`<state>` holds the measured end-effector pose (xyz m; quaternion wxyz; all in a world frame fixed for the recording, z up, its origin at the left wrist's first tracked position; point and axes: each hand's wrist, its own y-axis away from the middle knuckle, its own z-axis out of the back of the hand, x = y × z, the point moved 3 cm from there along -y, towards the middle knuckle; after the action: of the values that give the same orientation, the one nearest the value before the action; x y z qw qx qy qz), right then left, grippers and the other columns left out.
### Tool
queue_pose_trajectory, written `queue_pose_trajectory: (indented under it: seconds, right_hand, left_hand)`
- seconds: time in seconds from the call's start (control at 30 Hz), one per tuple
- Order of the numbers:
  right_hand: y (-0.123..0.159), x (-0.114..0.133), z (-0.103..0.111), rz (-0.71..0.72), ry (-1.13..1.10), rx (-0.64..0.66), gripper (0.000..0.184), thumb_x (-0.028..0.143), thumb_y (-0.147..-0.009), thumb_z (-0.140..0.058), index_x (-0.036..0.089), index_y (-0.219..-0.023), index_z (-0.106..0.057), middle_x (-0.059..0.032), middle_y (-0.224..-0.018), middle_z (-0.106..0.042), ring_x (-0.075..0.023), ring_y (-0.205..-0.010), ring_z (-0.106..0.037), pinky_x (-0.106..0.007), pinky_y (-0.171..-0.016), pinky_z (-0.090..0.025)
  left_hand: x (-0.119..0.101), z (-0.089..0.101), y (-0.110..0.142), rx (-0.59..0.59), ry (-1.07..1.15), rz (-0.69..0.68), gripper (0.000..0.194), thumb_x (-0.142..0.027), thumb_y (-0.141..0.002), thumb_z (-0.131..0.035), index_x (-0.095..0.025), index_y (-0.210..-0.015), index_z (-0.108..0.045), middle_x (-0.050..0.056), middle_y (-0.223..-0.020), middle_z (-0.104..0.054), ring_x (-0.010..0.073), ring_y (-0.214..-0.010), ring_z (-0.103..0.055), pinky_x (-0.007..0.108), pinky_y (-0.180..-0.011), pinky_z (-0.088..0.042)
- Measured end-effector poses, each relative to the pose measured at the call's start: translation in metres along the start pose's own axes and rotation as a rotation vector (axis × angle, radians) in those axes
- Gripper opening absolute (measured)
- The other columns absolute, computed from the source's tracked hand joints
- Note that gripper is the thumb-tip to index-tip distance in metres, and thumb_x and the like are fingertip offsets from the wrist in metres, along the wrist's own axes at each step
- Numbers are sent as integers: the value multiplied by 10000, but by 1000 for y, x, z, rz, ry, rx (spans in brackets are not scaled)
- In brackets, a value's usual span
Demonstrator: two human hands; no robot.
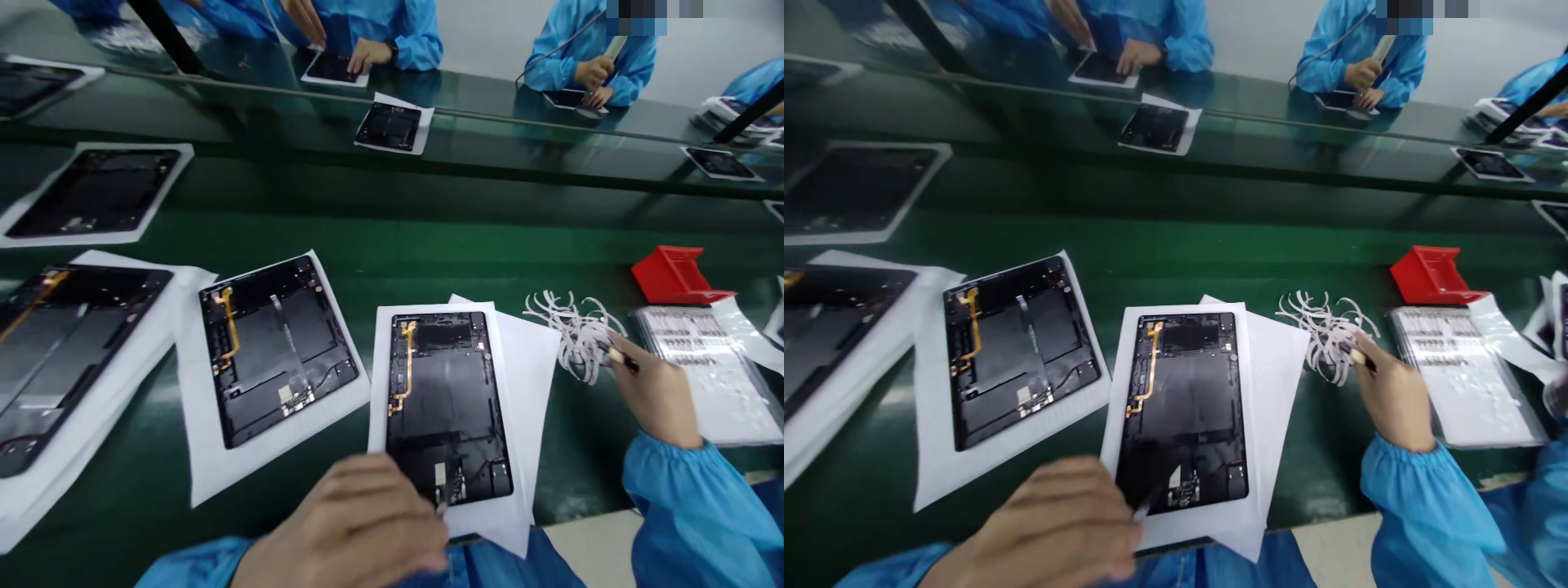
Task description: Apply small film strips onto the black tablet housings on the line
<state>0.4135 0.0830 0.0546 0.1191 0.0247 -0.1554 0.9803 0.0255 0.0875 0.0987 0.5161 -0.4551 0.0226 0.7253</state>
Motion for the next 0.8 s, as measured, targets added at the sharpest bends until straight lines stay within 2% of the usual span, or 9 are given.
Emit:
queue_pose_trajectory:
  seconds: [0.1, 0.17, 0.23, 0.3, 0.4, 0.5, 0.6, 0.67, 0.8]
  right_hand:
    - [6, 21, 21, -41, 132, -119, 424, 318, -885, -512, 103, -1213, -672, -148, -728, -735, -283, -543, -658, -345, -479, -450]
    - [9, 58, 35, 45, -35, -171, 376, 306, -881, -535, 137, -1184, -681, -140, -837, -752, -271, -619, -691, -340, -519, -495]
    - [8, 105, 36, 233, -419, 40, 302, 268, -893, -530, 185, -1149, -668, -102, -957, -749, -244, -799, -719, -317, -658, -561]
    - [5, 146, 27, 301, -694, 310, 273, 213, -884, -544, 235, -1142, -629, -61, -1030, -729, -187, -766, -710, -266, -619, -557]
    - [-6, 180, 7, 217, -972, 524, 310, 179, -822, -640, 244, -1112, -551, -33, -1024, -710, -143, -699, -692, -230, -580, -540]
    - [-17, 187, -9, 118, -1159, 583, 346, 181, -795, -693, 240, -1086, -515, 7, -866, -721, -140, -694, -697, -228, -614, -541]
    - [-23, 184, -19, 48, -1246, 601, 336, 236, -780, -745, 227, -1056, -554, 16, -768, -729, -154, -695, -708, -248, -647, -549]
    - [-25, 183, -23, 53, -1263, 604, 222, 281, -781, -754, 207, -940, -618, -8, -777, -736, -172, -731, -713, -263, -662, -553]
    - [-26, 185, -33, 87, -1226, 623, 130, 309, -800, -738, 188, -813, -690, -46, -880, -749, -191, -797, -703, -297, -699, -558]
  left_hand:
    - [30, 11, -24, -183, -41, 4, 83, -138, -890, -656, -175, -962, -673, 12, -821, -709, 120, -685, -639, 249, -610, -506]
    - [49, 10, -34, -313, -78, 55, 65, -181, -871, -687, -182, -934, -702, 13, -799, -653, 113, -682, -606, 239, -607, -489]
    - [64, 5, -44, -384, -45, 82, 68, -227, -844, -719, -183, -896, -724, 12, -803, -602, 107, -699, -583, 225, -610, -478]
    - [77, -2, -54, -395, 10, 113, 78, -253, -836, -725, -178, -850, -737, 14, -811, -586, 108, -723, -579, 227, -634, -472]
    - [92, -7, -68, -371, 78, 185, 140, -309, -831, -725, -175, -789, -738, 11, -796, -605, 110, -717, -579, 235, -662, -463]
    - [104, -7, -72, -353, 161, 271, 227, -392, -843, -700, -165, -837, -718, 0, -753, -615, 108, -681, -568, 223, -641, -459]
    - [101, -6, -54, -477, 133, 392, 343, -438, -955, -532, -144, -1101, -631, 25, -817, -628, 125, -725, -578, 240, -671, -480]
    - [84, -12, -32, -493, -30, 394, 317, -393, -994, -467, -152, -1156, -595, 61, -929, -636, 153, -843, -591, 279, -761, -492]
    - [38, -47, 13, -102, -372, 221, 245, -370, -962, -540, -223, -1114, -664, 70, -1100, -641, 218, -1081, -546, 342, -931, -445]
